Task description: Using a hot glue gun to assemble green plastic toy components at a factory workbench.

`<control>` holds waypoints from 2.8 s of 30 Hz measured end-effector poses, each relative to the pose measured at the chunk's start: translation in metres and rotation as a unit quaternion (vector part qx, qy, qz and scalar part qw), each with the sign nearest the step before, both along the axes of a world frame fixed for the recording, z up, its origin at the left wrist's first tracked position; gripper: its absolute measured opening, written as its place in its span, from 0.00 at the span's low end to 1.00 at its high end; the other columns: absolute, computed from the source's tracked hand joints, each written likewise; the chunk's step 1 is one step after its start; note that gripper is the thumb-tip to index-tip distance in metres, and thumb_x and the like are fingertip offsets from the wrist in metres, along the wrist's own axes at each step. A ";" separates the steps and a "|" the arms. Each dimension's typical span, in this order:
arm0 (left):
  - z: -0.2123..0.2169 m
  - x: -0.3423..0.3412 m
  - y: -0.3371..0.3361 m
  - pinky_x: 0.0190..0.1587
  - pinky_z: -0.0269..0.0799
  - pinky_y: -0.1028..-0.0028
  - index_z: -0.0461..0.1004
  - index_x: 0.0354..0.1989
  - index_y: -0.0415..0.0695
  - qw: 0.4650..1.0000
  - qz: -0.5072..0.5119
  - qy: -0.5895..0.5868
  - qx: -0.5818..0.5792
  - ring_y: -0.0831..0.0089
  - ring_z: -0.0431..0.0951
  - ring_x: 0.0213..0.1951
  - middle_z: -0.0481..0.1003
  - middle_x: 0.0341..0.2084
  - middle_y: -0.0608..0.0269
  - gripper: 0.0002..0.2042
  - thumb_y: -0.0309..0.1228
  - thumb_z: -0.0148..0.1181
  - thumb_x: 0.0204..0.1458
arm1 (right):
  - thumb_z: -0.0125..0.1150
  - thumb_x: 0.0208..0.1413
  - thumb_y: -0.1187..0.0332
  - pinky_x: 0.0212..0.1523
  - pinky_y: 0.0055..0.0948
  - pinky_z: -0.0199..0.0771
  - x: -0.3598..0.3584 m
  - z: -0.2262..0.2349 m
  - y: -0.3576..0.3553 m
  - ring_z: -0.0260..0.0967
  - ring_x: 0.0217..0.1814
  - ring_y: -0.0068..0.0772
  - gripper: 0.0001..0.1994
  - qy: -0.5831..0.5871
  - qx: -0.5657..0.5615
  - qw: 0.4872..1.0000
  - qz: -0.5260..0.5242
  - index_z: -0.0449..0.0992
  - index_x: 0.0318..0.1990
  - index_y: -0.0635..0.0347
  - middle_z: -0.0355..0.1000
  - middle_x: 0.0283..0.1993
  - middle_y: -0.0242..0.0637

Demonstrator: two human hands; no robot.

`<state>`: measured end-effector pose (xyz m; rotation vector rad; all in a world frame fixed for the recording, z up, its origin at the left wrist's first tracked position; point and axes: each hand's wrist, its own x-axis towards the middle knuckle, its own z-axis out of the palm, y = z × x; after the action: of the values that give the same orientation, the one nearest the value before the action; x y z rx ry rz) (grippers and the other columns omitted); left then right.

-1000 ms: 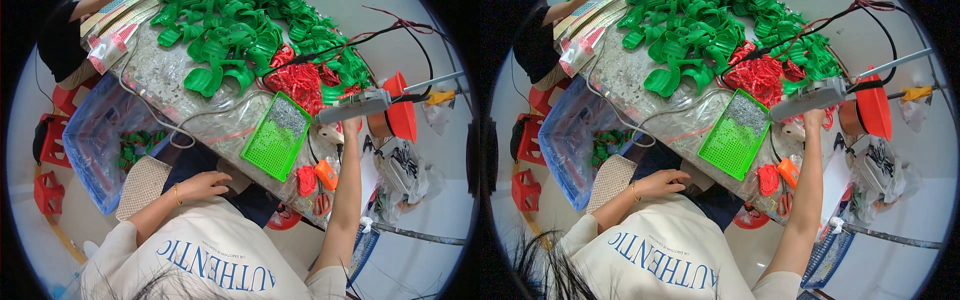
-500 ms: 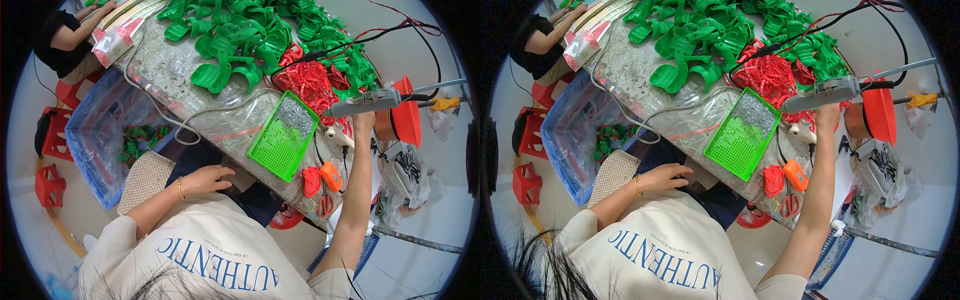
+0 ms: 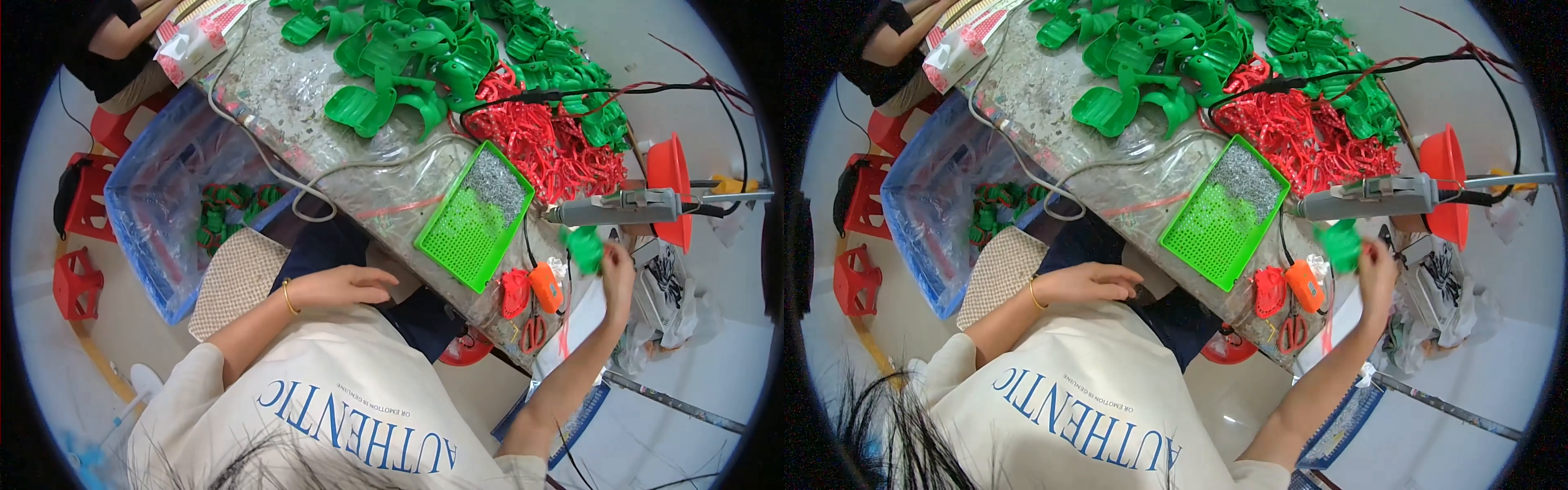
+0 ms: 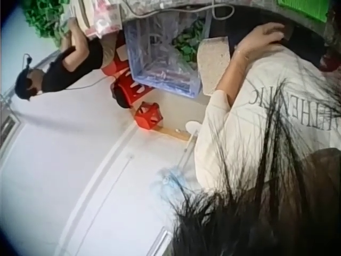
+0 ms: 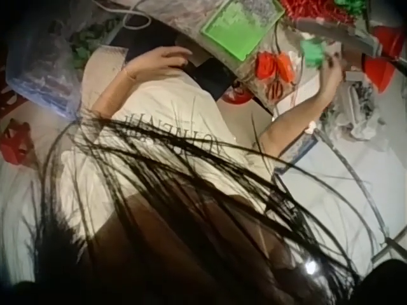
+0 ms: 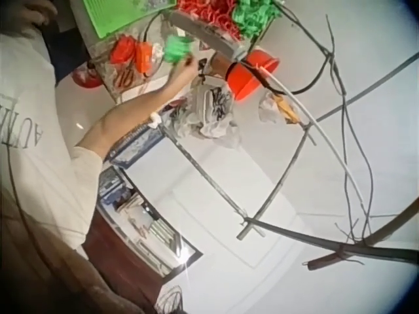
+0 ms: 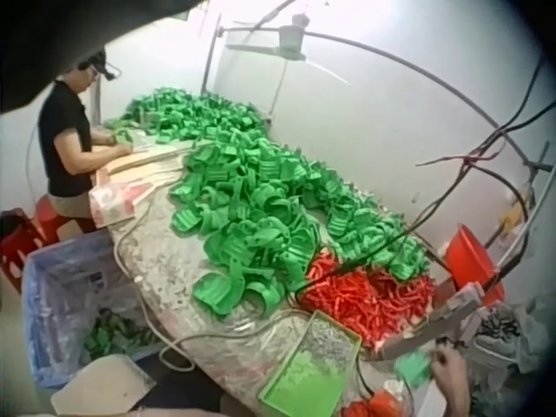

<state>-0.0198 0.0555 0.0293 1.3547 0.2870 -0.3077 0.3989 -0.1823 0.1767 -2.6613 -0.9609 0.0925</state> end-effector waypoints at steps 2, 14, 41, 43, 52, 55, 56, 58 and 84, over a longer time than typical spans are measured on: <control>0.001 0.004 0.005 0.52 0.66 0.73 0.59 0.59 0.39 0.980 0.000 -0.006 -0.200 0.70 0.72 0.46 0.71 0.46 0.54 0.23 0.37 0.48 0.57 | 0.49 0.53 0.75 0.26 0.16 0.60 -0.071 0.009 -0.014 0.59 0.28 0.14 0.12 0.147 0.014 0.989 0.004 0.72 0.44 0.62 0.64 0.29 0.24; 0.006 0.056 -0.019 0.50 0.67 0.62 0.53 0.63 0.45 0.827 -0.028 -0.025 -0.560 0.60 0.72 0.49 0.69 0.49 0.52 0.33 0.58 0.35 0.56 | 0.52 0.41 0.85 0.32 0.20 0.62 -0.224 -0.029 0.057 0.64 0.30 0.24 0.16 0.222 0.156 0.924 0.271 0.75 0.39 0.64 0.67 0.29 0.34; 0.011 0.028 -0.028 0.56 0.61 0.56 0.56 0.60 0.43 0.810 0.109 -0.081 -0.571 0.58 0.67 0.55 0.65 0.54 0.50 0.29 0.46 0.49 0.54 | 0.48 0.60 0.69 0.35 0.17 0.64 -0.234 -0.072 0.086 0.64 0.31 0.18 0.17 0.376 0.575 0.724 -0.059 0.66 0.53 0.71 0.71 0.30 0.34; 0.010 0.030 -0.030 0.56 0.62 0.56 0.56 0.60 0.43 0.818 0.114 -0.080 -0.558 0.60 0.67 0.54 0.65 0.53 0.51 0.29 0.47 0.49 0.55 | 0.48 0.60 0.69 0.35 0.17 0.65 -0.239 -0.074 0.090 0.64 0.31 0.18 0.16 0.382 0.566 0.729 -0.048 0.66 0.52 0.71 0.71 0.31 0.34; -0.002 0.037 -0.038 0.56 0.61 0.52 0.57 0.60 0.48 0.815 0.203 -0.036 -0.541 0.58 0.65 0.56 0.64 0.56 0.56 0.27 0.48 0.47 0.56 | 0.52 0.57 0.69 0.38 0.19 0.64 -0.271 -0.072 0.109 0.66 0.36 0.21 0.13 0.176 0.279 0.942 0.059 0.70 0.48 0.65 0.70 0.37 0.34; -0.006 0.034 -0.034 0.55 0.63 0.56 0.58 0.60 0.48 0.788 0.194 -0.056 -0.582 0.62 0.68 0.54 0.66 0.53 0.57 0.26 0.48 0.48 0.56 | 0.54 0.54 0.72 0.40 0.23 0.65 -0.268 -0.066 0.103 0.66 0.41 0.26 0.13 0.010 0.131 0.979 0.152 0.71 0.47 0.63 0.68 0.41 0.36; -0.004 0.035 -0.033 0.55 0.63 0.55 0.57 0.60 0.48 0.768 0.173 -0.077 -0.612 0.60 0.67 0.54 0.65 0.54 0.57 0.27 0.48 0.48 0.55 | 0.53 0.54 0.73 0.43 0.24 0.64 -0.268 -0.059 0.102 0.65 0.43 0.28 0.13 0.074 0.137 0.979 0.130 0.71 0.47 0.62 0.67 0.42 0.37; -0.003 0.036 -0.031 0.56 0.63 0.53 0.57 0.60 0.48 0.747 0.152 -0.097 -0.641 0.57 0.66 0.55 0.65 0.55 0.56 0.28 0.49 0.48 0.55 | 0.52 0.53 0.75 0.45 0.26 0.63 -0.264 -0.056 0.096 0.65 0.45 0.30 0.13 0.137 0.141 0.975 0.106 0.71 0.47 0.62 0.66 0.43 0.38; 0.025 0.035 -0.029 0.56 0.64 0.61 0.41 0.66 0.52 0.850 0.224 -0.198 -0.433 0.67 0.62 0.58 0.56 0.59 0.62 0.41 0.44 0.61 0.47 | 0.57 0.53 0.74 0.34 0.19 0.68 -0.256 -0.060 0.101 0.68 0.31 0.18 0.07 0.263 0.165 0.949 0.050 0.72 0.38 0.67 0.71 0.30 0.31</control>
<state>0.0150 0.0270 0.0547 0.4004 0.0806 0.2347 0.1427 -0.0811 0.1163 -2.1157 -0.8377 0.5774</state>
